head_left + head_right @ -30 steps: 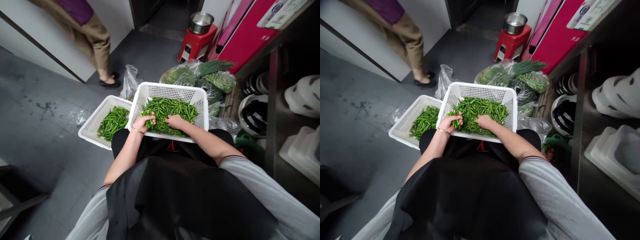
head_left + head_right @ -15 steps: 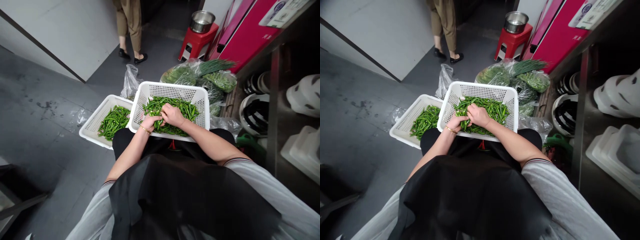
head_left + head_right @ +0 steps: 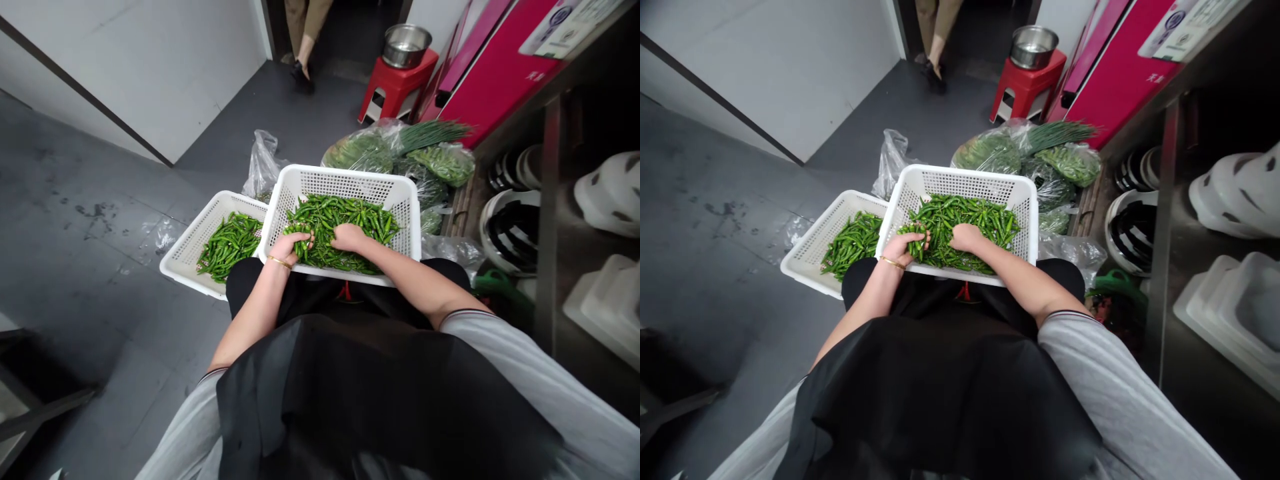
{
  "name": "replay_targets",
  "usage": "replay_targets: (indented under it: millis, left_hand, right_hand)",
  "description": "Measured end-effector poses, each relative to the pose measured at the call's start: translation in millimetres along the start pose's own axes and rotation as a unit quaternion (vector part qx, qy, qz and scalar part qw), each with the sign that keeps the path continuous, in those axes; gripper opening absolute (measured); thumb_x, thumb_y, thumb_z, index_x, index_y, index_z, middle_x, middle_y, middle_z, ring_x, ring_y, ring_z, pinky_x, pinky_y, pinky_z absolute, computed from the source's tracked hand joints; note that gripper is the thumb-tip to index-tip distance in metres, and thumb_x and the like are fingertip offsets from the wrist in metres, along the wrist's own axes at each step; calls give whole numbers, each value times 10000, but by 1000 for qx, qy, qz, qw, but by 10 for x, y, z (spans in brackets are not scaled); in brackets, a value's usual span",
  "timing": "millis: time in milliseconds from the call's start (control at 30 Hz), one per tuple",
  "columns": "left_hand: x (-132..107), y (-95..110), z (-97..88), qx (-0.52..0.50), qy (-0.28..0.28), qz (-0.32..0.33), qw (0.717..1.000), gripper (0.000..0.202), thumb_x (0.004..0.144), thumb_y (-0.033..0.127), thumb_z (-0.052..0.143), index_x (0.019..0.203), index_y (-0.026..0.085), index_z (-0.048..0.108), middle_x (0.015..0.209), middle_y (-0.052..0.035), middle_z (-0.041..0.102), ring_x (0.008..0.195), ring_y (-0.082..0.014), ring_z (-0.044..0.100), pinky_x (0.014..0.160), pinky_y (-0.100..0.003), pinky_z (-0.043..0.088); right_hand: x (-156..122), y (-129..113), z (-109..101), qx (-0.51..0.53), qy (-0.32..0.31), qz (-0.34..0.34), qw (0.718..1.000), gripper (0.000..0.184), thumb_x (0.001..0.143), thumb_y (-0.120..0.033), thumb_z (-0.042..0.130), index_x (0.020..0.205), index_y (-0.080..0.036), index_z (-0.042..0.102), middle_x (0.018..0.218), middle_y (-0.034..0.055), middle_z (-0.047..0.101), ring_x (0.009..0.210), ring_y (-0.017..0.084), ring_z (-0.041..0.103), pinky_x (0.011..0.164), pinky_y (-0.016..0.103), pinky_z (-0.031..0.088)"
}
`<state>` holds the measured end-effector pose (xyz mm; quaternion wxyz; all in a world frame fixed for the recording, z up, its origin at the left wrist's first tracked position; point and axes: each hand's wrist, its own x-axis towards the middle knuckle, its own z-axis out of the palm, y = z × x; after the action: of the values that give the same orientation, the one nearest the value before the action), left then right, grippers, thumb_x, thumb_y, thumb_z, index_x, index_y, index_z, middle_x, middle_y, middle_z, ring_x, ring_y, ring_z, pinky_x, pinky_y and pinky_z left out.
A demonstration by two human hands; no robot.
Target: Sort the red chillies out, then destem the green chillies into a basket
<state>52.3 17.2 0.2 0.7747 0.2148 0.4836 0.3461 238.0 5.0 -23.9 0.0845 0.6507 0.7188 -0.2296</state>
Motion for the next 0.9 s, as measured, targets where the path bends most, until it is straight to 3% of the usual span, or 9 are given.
replay_targets:
  millis: [67, 133, 233, 400, 467, 600, 700, 800, 900]
  left_hand:
    - [14, -62, 83, -4, -15, -7, 1000, 206, 584, -17, 666, 760, 86, 641, 734, -78, 705, 658, -156, 676, 545, -227, 528]
    - [21, -138, 200, -3, -46, -4, 999, 239, 573, 1, 698, 785, 95, 641, 741, -73, 708, 688, -174, 688, 574, -246, 539]
    - [18, -261, 379, 15, -81, -1, 997, 299, 536, 33, 757, 802, 104, 639, 681, -52, 692, 653, -188, 682, 579, -274, 536]
    - [-9, -361, 433, 93, -56, 0, 994, 290, 503, 97, 802, 714, 110, 603, 527, -20, 614, 467, -162, 596, 421, -238, 407]
    - [-28, -349, 383, 112, -60, 12, 992, 304, 497, 112, 805, 710, 124, 588, 533, -15, 615, 448, -152, 575, 405, -233, 375]
    - [-53, -302, 315, 144, -68, 46, 986, 361, 484, 95, 800, 724, 161, 538, 553, 24, 613, 458, -131, 567, 472, -247, 426]
    - [-53, -295, 318, 196, -64, 69, 976, 388, 469, 50, 785, 703, 174, 502, 515, 57, 573, 447, -121, 559, 487, -237, 424]
    - [-75, -307, 319, 188, -55, 46, 980, 350, 480, 56, 772, 675, 167, 504, 506, 45, 570, 432, -121, 549, 472, -239, 417]
    - [-139, -306, 302, 147, -78, -17, 986, 296, 507, 132, 783, 696, 144, 555, 536, -11, 607, 439, -147, 560, 427, -244, 390]
  right_hand:
    - [-71, 124, -138, 163, 34, 15, 986, 136, 829, -243, 561, 844, -140, 649, 814, 110, 725, 784, 215, 707, 679, 279, 546]
    - [-157, 170, -251, 333, 49, 9, 941, 74, 829, -202, 530, 842, -168, 594, 659, 26, 676, 620, 158, 678, 589, 242, 534]
    - [-276, 72, -340, 424, 68, -17, 903, 33, 818, -186, 512, 807, -186, 543, 570, -21, 608, 530, 142, 632, 538, 243, 512]
    - [-391, -46, -356, 238, 206, -84, 945, 36, 728, -143, 545, 717, -177, 547, 776, 57, 676, 750, 181, 647, 685, 271, 485]
    - [-420, 54, -364, 246, 179, -99, 947, 32, 766, -192, 556, 742, -170, 561, 749, 49, 671, 714, 166, 639, 665, 255, 468]
    - [-463, 277, -395, 348, 48, -80, 933, 310, 909, -428, 470, 762, -172, 566, 505, -34, 560, 458, 112, 544, 527, 215, 412]
    - [-478, 206, -367, 273, 19, -97, 957, 368, 920, -421, 461, 680, -168, 577, 522, -24, 570, 461, 104, 530, 525, 213, 377]
    - [-483, -18, -288, 116, 89, -103, 984, 350, 923, -318, 438, 692, -144, 636, 708, 60, 674, 636, 146, 600, 586, 235, 362]
    - [-488, -151, -257, 8, 176, -83, 981, 340, 924, -290, 409, 822, -124, 688, 892, 130, 706, 800, 198, 622, 626, 261, 352]
